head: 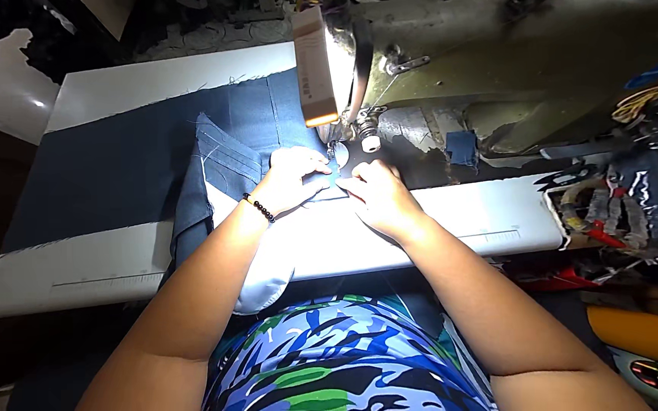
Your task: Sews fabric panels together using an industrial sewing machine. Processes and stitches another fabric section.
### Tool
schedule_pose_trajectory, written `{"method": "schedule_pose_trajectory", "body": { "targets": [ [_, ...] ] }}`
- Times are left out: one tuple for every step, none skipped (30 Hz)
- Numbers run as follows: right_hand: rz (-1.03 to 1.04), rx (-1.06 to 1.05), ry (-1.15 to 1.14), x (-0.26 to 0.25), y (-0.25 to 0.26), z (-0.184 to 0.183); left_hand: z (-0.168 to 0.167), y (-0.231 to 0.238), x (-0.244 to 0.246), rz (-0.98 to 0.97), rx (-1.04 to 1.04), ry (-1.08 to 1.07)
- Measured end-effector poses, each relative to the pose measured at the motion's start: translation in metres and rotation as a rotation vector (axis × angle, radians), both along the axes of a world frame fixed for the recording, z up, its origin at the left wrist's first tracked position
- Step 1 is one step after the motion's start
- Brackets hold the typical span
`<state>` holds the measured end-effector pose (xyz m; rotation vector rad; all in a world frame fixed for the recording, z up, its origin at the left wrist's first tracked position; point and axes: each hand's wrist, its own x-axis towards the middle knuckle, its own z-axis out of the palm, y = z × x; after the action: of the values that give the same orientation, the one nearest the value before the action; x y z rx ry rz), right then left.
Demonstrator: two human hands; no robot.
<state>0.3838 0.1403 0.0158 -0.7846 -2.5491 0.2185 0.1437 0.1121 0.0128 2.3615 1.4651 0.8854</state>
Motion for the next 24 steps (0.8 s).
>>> {"method": "schedule_pose_trajectory", "body": {
  "targets": [
    [0.0, -0.003, -0.003, 0.0, 0.0, 0.0, 0.001, 0.001, -0.001, -0.007, -0.011, 0.006],
    [-0.001, -0.01, -0.008, 0.0, 0.001, 0.0, 0.001, 0.003, -0.002, -0.016, -0.017, 0.002],
    [-0.001, -0.017, -0.012, 0.0, 0.001, 0.0, 0.001, 0.005, -0.003, -0.024, -0.024, -0.003],
    [0.001, -0.026, -0.014, 0.0, 0.001, 0.0, 0.001, 0.007, -0.004, -0.033, -0.032, -0.01],
    [0.005, -0.034, -0.015, 0.0, 0.001, 0.001, 0.003, 0.009, -0.005, -0.038, -0.052, -0.014],
    [0.007, -0.04, -0.014, 0.0, 0.002, 0.001, 0.005, 0.01, -0.006, -0.036, -0.076, -0.009],
    [0.007, -0.043, -0.014, 0.0, 0.002, 0.001, 0.006, 0.011, -0.005, -0.036, -0.084, -0.006],
    [0.008, -0.047, -0.014, 0.0, 0.002, 0.002, 0.007, 0.011, -0.005, -0.036, -0.086, -0.004],
    [0.007, -0.044, -0.013, 0.0, 0.002, 0.001, 0.006, 0.01, -0.005, -0.036, -0.084, -0.004],
    [0.006, -0.041, -0.014, 0.0, 0.002, 0.001, 0.006, 0.008, -0.004, -0.031, -0.075, 0.001],
    [0.004, -0.039, -0.018, 0.0, 0.001, 0.001, 0.005, 0.007, -0.003, -0.029, -0.061, 0.004],
    [0.002, -0.04, -0.026, -0.001, 0.001, 0.002, 0.004, 0.005, -0.002, -0.029, -0.048, 0.007],
    [0.0, -0.039, -0.04, -0.001, 0.001, 0.003, 0.004, 0.004, -0.002, -0.027, -0.042, 0.005],
    [0.0, -0.03, -0.052, -0.001, 0.001, 0.003, 0.003, 0.003, -0.001, -0.027, -0.036, 0.004],
    [0.002, -0.026, -0.071, -0.001, 0.001, 0.005, 0.003, 0.003, -0.002, -0.029, -0.037, 0.006],
    [0.006, -0.033, -0.099, -0.001, 0.001, 0.008, 0.003, 0.003, -0.002, -0.034, -0.045, 0.002],
    [0.006, -0.041, -0.13, -0.002, 0.001, 0.012, 0.003, 0.003, -0.003, -0.039, -0.052, -0.003],
    [0.005, -0.049, -0.156, -0.003, 0.001, 0.016, 0.005, 0.004, -0.003, -0.043, -0.061, -0.006],
    [0.005, -0.049, -0.176, -0.003, 0.002, 0.019, 0.006, 0.005, -0.003, -0.047, -0.071, -0.006],
    [0.007, -0.043, -0.189, -0.004, 0.004, 0.021, 0.006, 0.006, -0.004, -0.054, -0.067, -0.005],
    [0.008, -0.037, -0.195, -0.005, 0.005, 0.021, 0.005, 0.008, -0.005, -0.058, -0.054, -0.007],
    [0.001, -0.034, -0.194, -0.006, 0.007, 0.02, 0.005, 0.01, -0.005, -0.058, -0.049, -0.004],
    [-0.016, -0.042, -0.188, -0.007, 0.01, 0.019, 0.006, 0.014, -0.007, -0.051, -0.054, 0.007],
    [-0.042, -0.058, -0.192, -0.009, 0.012, 0.017, 0.008, 0.019, -0.008, -0.038, -0.067, 0.023]
  ]
}}
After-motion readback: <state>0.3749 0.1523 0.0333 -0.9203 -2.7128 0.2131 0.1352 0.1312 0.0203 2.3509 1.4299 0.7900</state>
